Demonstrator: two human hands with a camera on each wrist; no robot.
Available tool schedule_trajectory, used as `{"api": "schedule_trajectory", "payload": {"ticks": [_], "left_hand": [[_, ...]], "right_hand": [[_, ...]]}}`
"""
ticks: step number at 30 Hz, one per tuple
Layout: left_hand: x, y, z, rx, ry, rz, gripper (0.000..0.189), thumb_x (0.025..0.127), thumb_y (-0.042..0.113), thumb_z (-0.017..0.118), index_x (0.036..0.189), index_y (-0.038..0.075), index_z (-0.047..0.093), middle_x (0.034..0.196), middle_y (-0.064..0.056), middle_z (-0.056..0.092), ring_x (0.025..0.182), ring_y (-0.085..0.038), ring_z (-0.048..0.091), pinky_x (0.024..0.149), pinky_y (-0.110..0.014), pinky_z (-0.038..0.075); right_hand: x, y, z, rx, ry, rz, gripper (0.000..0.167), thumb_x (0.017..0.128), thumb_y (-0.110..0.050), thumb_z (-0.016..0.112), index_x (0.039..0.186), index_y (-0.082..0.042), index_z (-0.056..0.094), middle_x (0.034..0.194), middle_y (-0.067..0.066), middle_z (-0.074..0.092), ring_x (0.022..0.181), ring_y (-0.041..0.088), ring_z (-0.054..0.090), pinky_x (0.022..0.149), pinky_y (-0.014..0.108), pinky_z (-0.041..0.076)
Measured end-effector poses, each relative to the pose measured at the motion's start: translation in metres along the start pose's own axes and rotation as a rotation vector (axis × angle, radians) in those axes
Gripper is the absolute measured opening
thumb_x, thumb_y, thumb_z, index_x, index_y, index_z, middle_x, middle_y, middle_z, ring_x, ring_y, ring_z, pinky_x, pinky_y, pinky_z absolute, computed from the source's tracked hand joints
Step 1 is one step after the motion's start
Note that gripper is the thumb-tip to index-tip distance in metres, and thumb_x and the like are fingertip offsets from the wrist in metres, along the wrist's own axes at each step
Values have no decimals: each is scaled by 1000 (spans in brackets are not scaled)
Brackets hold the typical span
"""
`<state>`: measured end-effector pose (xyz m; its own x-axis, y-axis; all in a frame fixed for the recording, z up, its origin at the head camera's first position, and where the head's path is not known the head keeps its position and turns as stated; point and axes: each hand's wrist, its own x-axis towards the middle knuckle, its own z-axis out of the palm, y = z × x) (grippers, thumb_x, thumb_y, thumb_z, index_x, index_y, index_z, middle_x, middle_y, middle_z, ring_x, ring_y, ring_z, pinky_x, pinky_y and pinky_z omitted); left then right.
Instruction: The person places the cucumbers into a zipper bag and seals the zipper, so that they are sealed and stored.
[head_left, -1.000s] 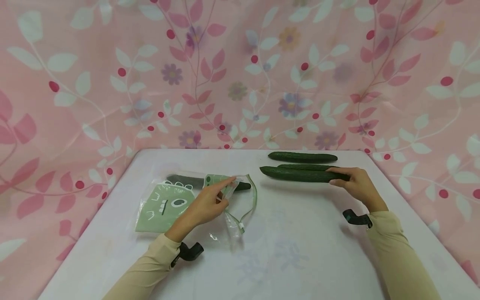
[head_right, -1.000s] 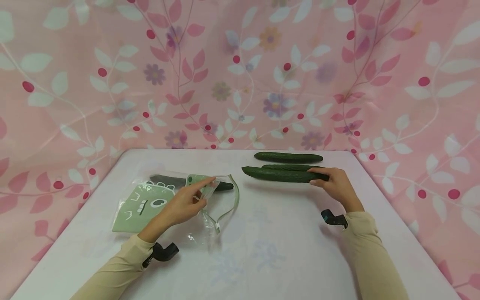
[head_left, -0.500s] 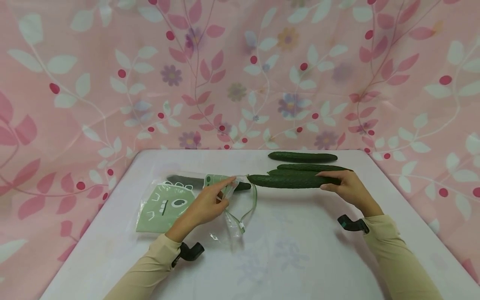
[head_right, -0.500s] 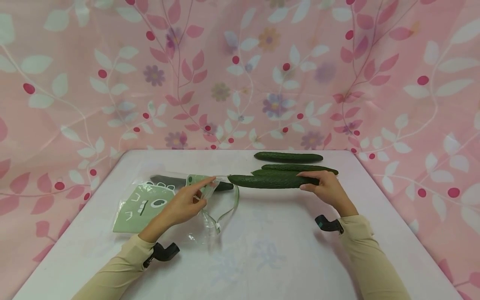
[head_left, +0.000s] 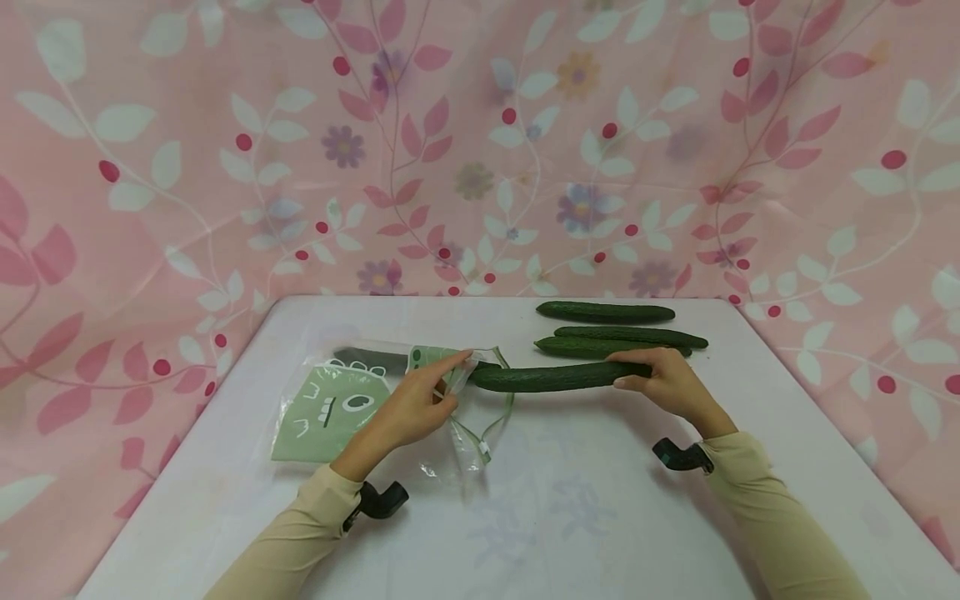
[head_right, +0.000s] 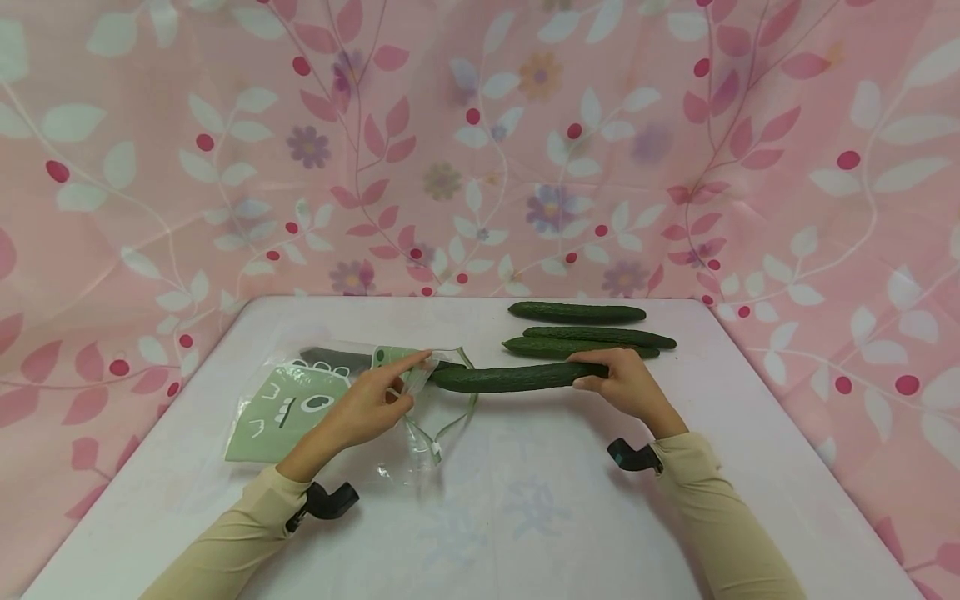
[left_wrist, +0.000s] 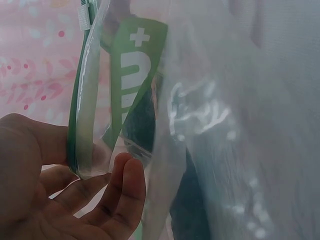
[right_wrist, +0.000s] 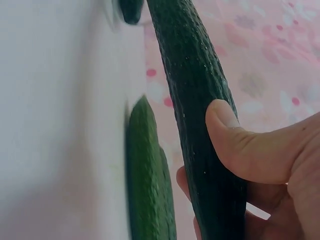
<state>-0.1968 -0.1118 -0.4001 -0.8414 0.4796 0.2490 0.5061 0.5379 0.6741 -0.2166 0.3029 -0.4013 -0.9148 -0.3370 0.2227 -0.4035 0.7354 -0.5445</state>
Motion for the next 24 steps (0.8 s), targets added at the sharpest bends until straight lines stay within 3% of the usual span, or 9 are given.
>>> {"api": "schedule_trajectory", "payload": {"ticks": [3,6,16,24], "left_hand": [[0,-1,1,-3,2,6,70,87,1,57,153,19,44,135,-1,61,78,-11,60,65,-27,52],[0,-2,1,-5,4,6,70,87,1,57,153,19,44,134,-1,62,77,-11,60,65,-27,52],[1,-2,1,12,2,22,70,85,0,56,152,17,44,131,-2,63,74,-11,58,63,-26,51],[1,-2,2,5,0,28,70,86,0,56,152,16,44,127,-5,64,77,-11,58,69,-27,53]], "right_hand": [[2,-5,7,7,4,-9,39,87,-24,76,126,-17,71,59,-1,55,44,4,16,49,28,33],[5,-10,14,20,8,-10,39,87,-25,77,125,-17,72,46,-6,38,44,3,14,48,27,31],[9,-26,30,46,10,4,39,87,-23,77,125,-19,72,51,-8,31,45,6,14,47,26,28],[13,-36,47,50,68,-27,37,85,-24,79,121,-19,74,60,-5,48,46,4,17,50,26,30]]}}
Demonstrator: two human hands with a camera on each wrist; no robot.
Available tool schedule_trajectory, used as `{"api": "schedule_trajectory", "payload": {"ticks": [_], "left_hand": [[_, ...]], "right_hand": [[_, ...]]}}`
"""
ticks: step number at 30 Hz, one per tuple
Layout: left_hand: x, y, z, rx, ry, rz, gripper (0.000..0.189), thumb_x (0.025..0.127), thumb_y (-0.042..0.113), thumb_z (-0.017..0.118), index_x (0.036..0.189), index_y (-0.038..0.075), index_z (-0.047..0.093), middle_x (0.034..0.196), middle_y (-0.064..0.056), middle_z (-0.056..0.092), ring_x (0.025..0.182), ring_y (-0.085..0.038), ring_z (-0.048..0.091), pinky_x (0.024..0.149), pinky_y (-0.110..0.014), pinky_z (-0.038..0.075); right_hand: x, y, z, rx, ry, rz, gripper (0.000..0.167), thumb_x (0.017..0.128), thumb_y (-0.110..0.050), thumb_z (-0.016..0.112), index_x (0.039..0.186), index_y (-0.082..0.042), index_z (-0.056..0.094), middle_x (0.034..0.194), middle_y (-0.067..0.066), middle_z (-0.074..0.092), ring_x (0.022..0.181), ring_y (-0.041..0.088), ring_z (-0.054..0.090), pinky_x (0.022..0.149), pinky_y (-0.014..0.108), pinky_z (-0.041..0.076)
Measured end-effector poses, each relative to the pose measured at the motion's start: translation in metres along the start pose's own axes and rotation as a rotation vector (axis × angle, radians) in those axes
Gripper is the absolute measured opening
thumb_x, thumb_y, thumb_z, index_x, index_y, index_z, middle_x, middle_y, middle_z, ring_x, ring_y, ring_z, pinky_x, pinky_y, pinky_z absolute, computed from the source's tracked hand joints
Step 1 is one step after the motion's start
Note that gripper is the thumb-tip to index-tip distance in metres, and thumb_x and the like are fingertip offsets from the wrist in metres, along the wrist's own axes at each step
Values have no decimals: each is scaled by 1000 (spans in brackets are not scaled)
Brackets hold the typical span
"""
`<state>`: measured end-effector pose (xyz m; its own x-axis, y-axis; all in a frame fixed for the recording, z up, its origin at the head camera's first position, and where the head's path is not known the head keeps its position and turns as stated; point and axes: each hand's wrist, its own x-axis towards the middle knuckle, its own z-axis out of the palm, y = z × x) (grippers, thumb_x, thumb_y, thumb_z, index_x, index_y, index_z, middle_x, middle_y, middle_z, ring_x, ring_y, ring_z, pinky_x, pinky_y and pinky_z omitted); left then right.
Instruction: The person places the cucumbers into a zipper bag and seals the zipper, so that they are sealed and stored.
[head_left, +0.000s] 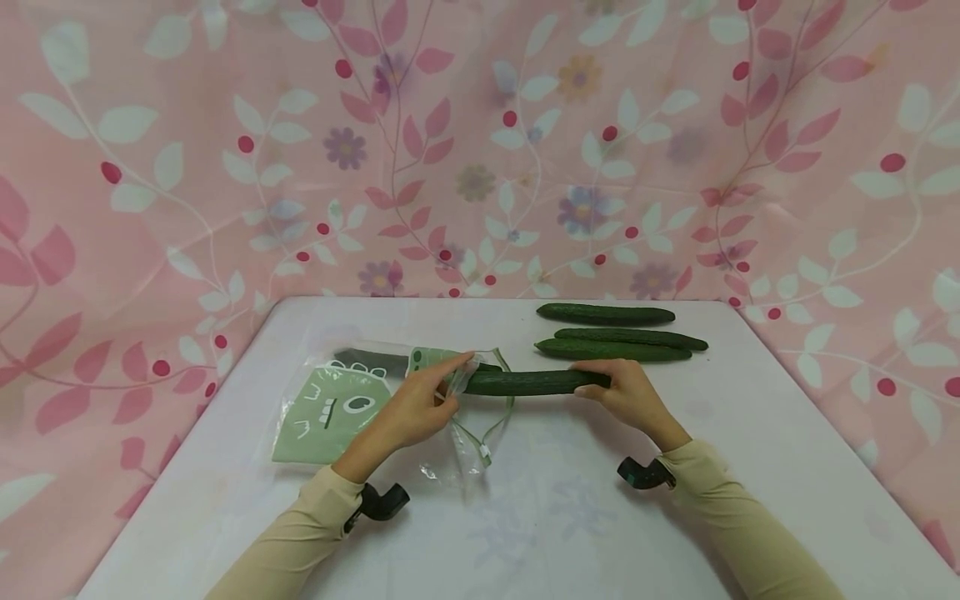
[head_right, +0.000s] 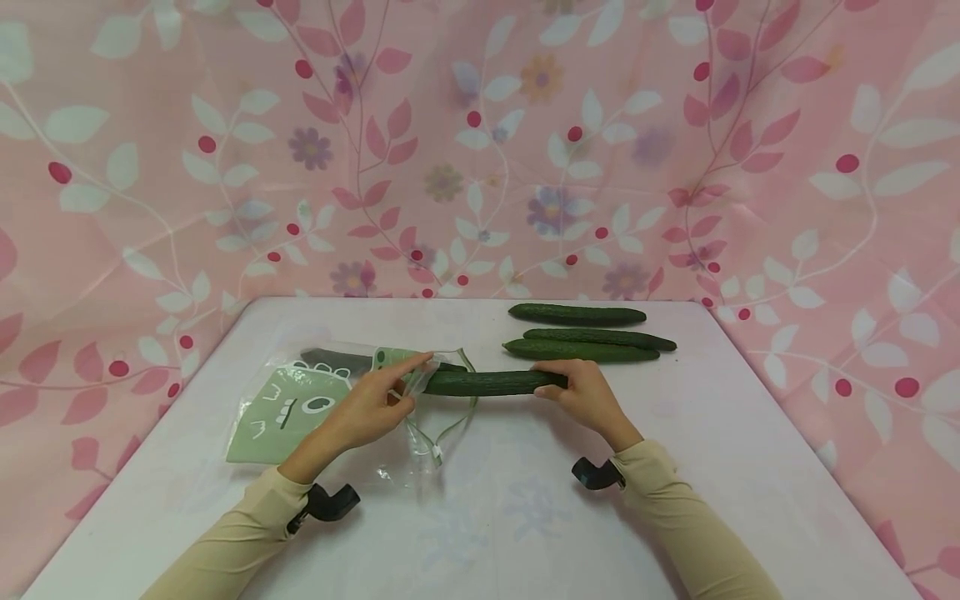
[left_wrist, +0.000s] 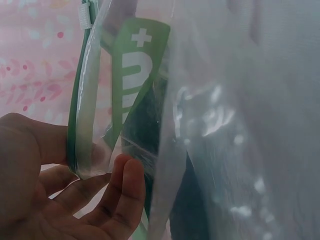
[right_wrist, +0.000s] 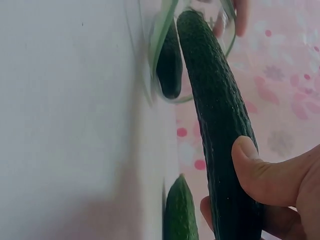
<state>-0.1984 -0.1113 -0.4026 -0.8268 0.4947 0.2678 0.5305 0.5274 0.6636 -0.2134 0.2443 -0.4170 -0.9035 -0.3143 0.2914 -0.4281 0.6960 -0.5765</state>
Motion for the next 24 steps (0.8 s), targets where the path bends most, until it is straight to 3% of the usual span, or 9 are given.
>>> {"api": "schedule_trajectory", "payload": {"ticks": [8,15,21,24], "left_hand": [[0,0,1,5,9,7,70,84,0,56,152,16,45,128,-4,65,80,-11,62,73,-27,54],[0,2,0,0,7,-3,70,84,0,56,152,16,45,134,-2,63,82,-11,63,73,-27,54],[0,1,0,9,7,-8,71,84,0,56,152,16,45,134,0,63,82,-11,62,72,-27,54],[0,0,0,17,4,-1,71,84,-1,55,152,15,45,135,0,62,82,-11,62,72,-27,53]], "right_hand": [[5,-10,13,9,11,8,37,84,-26,79,120,-20,75,53,-6,37,48,5,20,51,26,28],[10,-21,21,9,29,-8,35,83,-24,80,117,-17,76,79,-2,68,55,8,31,60,29,33],[15,-28,29,34,24,-13,35,83,-24,79,118,-16,76,59,-2,49,53,7,25,57,28,30],[16,-29,33,44,14,-9,35,84,-24,79,118,-16,76,69,-2,61,54,7,27,58,28,32]]}}
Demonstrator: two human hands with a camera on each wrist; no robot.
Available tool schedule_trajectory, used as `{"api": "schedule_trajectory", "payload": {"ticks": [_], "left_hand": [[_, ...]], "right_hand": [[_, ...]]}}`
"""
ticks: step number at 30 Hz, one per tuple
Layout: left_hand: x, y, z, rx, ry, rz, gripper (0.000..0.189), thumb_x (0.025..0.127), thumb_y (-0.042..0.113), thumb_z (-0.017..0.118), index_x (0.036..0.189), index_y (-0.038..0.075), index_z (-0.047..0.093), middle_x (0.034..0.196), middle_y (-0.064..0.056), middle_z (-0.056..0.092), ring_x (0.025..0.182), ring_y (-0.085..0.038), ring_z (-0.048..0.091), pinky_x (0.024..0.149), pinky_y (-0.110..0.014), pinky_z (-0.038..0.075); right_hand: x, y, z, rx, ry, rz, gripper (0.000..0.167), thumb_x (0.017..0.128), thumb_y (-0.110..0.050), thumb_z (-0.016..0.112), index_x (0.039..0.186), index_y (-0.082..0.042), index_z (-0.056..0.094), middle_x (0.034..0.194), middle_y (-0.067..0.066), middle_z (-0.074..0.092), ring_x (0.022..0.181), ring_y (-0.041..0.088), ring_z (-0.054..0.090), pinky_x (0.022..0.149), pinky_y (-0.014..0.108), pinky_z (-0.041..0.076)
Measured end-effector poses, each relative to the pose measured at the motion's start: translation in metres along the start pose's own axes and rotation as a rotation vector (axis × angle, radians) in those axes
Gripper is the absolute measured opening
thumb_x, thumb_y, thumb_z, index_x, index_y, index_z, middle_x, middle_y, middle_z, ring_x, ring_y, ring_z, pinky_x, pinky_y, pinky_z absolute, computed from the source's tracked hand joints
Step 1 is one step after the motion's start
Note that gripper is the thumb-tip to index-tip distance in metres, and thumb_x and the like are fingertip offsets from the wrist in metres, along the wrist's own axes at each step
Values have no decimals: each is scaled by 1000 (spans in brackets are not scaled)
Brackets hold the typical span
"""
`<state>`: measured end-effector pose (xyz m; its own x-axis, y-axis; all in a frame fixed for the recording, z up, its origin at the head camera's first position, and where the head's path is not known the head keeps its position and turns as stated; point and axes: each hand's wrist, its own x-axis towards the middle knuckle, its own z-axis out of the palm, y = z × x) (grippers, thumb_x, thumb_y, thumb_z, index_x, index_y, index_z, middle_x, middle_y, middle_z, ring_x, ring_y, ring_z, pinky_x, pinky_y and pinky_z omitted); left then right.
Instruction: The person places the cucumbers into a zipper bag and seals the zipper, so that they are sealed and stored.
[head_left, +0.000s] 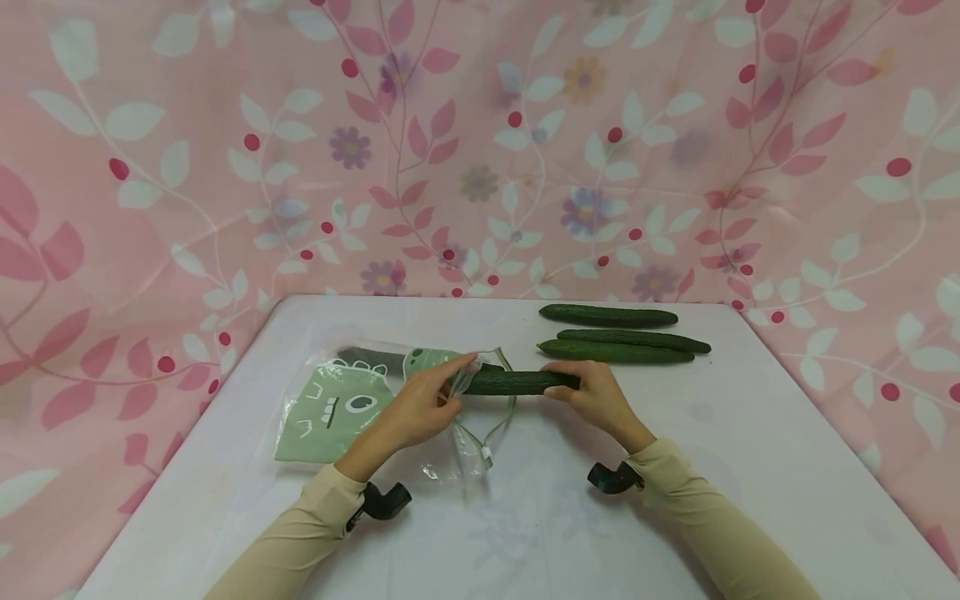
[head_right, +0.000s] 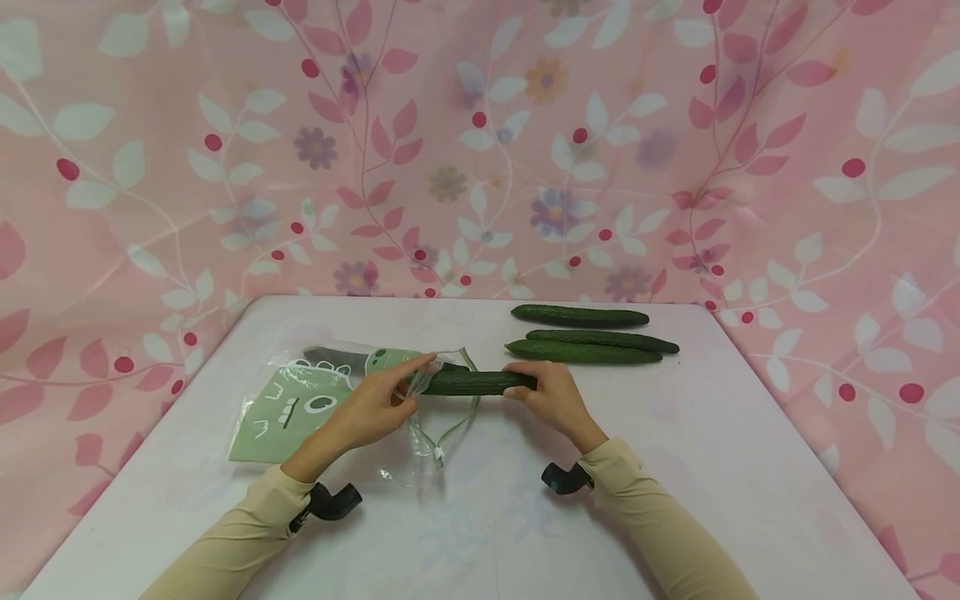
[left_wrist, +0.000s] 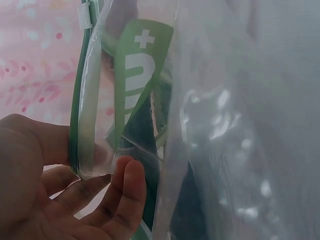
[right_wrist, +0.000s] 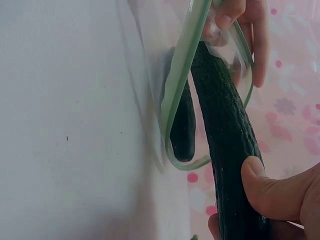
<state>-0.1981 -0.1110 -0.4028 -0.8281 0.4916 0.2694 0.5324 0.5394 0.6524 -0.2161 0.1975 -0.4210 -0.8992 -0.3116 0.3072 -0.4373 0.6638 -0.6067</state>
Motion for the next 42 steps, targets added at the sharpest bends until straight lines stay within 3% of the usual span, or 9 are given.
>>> {"api": "schedule_trajectory", "payload": {"ticks": [3,6,16,26,29,36,42], "left_hand": [[0,0,0,5,-1,8,71,84,-1,55,152,15,44,135,0,62,82,-11,62,71,-27,53],[1,0,0,14,6,8,71,84,0,56,152,15,45,134,0,63,82,-11,62,71,-27,53],[-1,-1,2,25,7,26,72,84,-1,55,152,19,44,132,-2,64,77,-10,59,69,-25,52],[-1,-3,1,35,13,32,72,84,0,56,153,19,44,133,-1,64,78,-10,58,68,-25,50],[-1,-2,0,33,11,30,72,85,0,56,153,19,43,135,-1,63,78,-11,58,69,-25,50],[0,-2,2,43,-11,32,70,86,0,56,153,18,43,136,-1,62,78,-11,59,69,-25,51],[0,-1,4,35,-21,34,71,86,0,55,153,18,42,135,-1,62,74,-11,55,66,-25,49]], "right_hand": [[1,-1,4,14,-4,7,34,85,-24,78,118,-17,76,94,1,74,55,8,31,61,29,34],[3,-4,7,28,2,3,33,84,-23,79,117,-17,76,109,4,75,57,9,35,63,30,36],[4,-14,17,59,6,5,31,84,-20,79,114,-17,77,108,5,75,60,11,40,64,31,36],[11,-23,28,56,18,18,26,83,-19,80,109,-19,78,97,2,75,63,13,47,62,28,38],[12,-24,30,58,17,33,27,83,-19,80,110,-18,78,102,3,76,67,13,50,64,29,40],[13,-25,36,47,25,58,32,83,-20,79,114,-14,77,111,6,75,94,19,68,80,36,50],[15,-27,41,33,36,41,32,82,-20,80,114,-12,77,109,7,75,93,22,69,80,37,51]]}}
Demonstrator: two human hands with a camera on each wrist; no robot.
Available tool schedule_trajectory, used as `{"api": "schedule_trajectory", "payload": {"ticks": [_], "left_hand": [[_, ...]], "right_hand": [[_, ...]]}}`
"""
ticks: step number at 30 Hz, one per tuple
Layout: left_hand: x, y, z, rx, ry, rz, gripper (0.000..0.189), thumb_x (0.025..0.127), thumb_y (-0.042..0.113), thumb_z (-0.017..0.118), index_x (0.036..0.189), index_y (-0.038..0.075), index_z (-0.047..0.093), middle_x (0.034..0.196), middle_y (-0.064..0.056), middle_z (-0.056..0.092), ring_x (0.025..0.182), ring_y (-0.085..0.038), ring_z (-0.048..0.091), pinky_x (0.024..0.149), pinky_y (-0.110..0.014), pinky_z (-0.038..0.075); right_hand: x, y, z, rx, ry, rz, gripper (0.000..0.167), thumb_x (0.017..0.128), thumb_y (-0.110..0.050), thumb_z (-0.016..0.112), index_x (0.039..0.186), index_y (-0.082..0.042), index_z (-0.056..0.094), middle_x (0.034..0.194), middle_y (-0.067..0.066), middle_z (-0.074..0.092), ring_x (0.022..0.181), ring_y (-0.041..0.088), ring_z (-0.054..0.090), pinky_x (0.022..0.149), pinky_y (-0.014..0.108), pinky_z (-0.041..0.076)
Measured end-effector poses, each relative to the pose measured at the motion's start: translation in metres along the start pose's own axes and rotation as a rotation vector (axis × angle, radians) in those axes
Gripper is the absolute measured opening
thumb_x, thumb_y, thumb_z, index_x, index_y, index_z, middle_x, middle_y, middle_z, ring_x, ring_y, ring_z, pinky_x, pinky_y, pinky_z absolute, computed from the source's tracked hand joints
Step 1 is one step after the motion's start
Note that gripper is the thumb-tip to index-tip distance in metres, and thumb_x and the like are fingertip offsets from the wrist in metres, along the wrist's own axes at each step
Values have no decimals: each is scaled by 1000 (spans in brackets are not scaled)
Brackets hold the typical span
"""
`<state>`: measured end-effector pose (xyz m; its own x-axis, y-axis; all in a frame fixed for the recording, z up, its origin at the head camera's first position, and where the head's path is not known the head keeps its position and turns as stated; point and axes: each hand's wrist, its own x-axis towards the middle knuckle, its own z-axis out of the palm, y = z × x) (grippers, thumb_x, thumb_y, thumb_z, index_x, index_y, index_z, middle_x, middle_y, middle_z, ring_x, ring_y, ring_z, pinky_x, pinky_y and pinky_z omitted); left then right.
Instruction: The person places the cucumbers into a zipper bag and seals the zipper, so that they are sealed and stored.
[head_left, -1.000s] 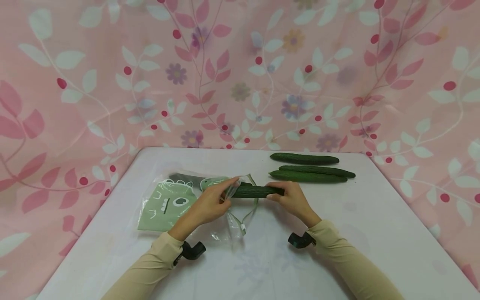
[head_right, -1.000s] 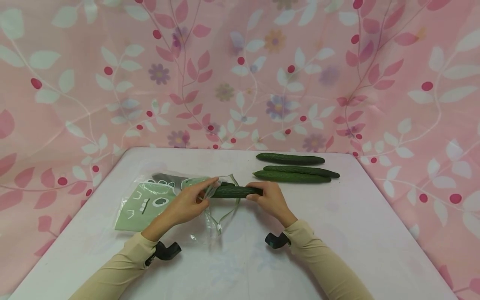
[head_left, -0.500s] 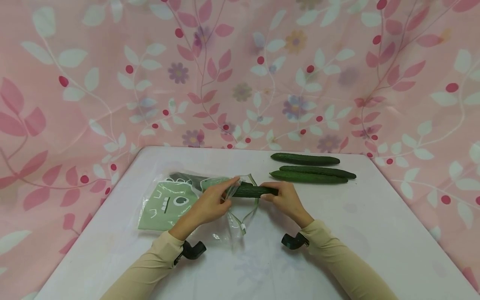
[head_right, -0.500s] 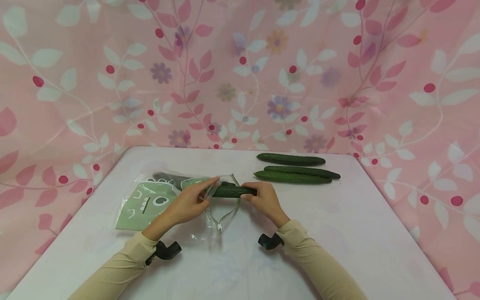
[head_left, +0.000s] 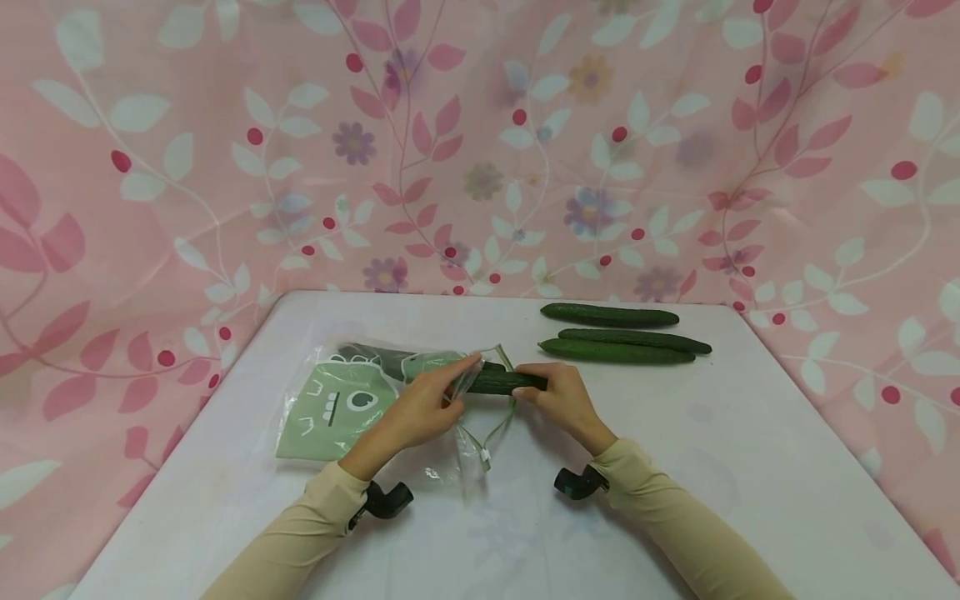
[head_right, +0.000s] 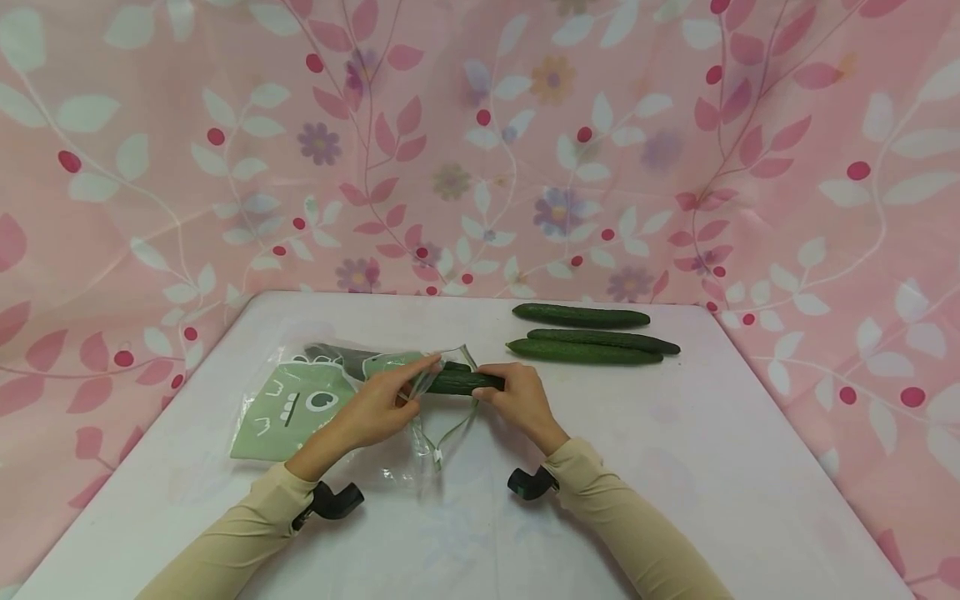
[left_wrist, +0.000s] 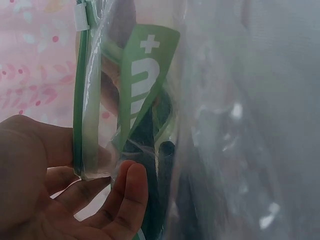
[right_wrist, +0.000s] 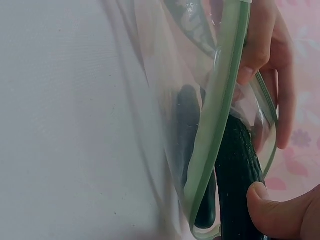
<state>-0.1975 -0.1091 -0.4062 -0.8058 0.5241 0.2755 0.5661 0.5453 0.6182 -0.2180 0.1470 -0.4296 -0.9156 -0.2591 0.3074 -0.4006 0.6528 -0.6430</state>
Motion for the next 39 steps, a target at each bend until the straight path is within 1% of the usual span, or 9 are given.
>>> {"api": "schedule_trajectory", "payload": {"ticks": [6,11,16,20,22,25,30,34,39], "left_hand": [[0,2,2,-25,9,-1,72,86,-1,56,154,18,41,141,-1,59,76,-11,57,66,-26,50],[-1,2,2,-16,26,-1,74,85,-1,57,154,20,41,132,-1,64,66,-9,49,62,-25,45],[-1,2,2,4,45,16,72,86,0,58,153,18,43,88,-1,64,59,-7,42,58,-24,38],[-1,2,1,13,63,23,70,86,0,58,152,17,44,71,5,52,57,-6,40,57,-24,37],[-1,3,0,15,70,24,70,86,0,58,152,18,45,74,5,54,57,-6,41,56,-24,37],[0,3,-1,13,74,20,71,86,0,58,152,20,45,93,3,66,58,-7,42,56,-24,38],[0,3,-2,5,62,12,71,86,0,58,152,20,44,110,-3,68,60,-9,44,57,-24,39],[0,3,-2,-10,57,16,70,86,-1,57,153,17,44,114,-6,69,59,-10,44,57,-24,38],[0,2,-1,-14,55,21,70,87,-1,56,153,17,43,118,-5,68,59,-10,43,56,-24,38]], "right_hand": [[-1,-1,6,-10,12,13,32,82,-21,80,113,-13,77,106,7,76,86,21,67,76,35,50],[0,-3,16,-28,-2,11,33,81,-21,81,113,-13,77,107,7,76,92,22,69,79,38,52],[2,-7,24,-32,-13,-9,32,82,-18,80,113,-10,77,108,8,75,101,27,70,87,44,54],[5,-7,29,-38,-10,-7,33,82,-18,80,114,-10,77,111,9,75,104,27,70,90,45,53],[6,-6,30,-32,-14,-8,33,82,-18,80,114,-10,77,112,9,75,106,28,69,92,45,53],[7,-3,30,-44,-40,-13,34,82,-20,81,114,-11,76,113,8,74,109,27,68,95,45,52],[8,4,23,-89,-82,-71,38,80,-20,83,115,-10,75,114,9,73,107,28,68,92,44,53],[8,12,13,-155,-102,-136,37,80,-22,83,114,-10,76,108,7,75,92,24,67,80,40,54],[8,24,0,-170,-154,-168,32,80,-25,82,109,-12,78,97,1,75,72,12,53,69,30,45]]}}
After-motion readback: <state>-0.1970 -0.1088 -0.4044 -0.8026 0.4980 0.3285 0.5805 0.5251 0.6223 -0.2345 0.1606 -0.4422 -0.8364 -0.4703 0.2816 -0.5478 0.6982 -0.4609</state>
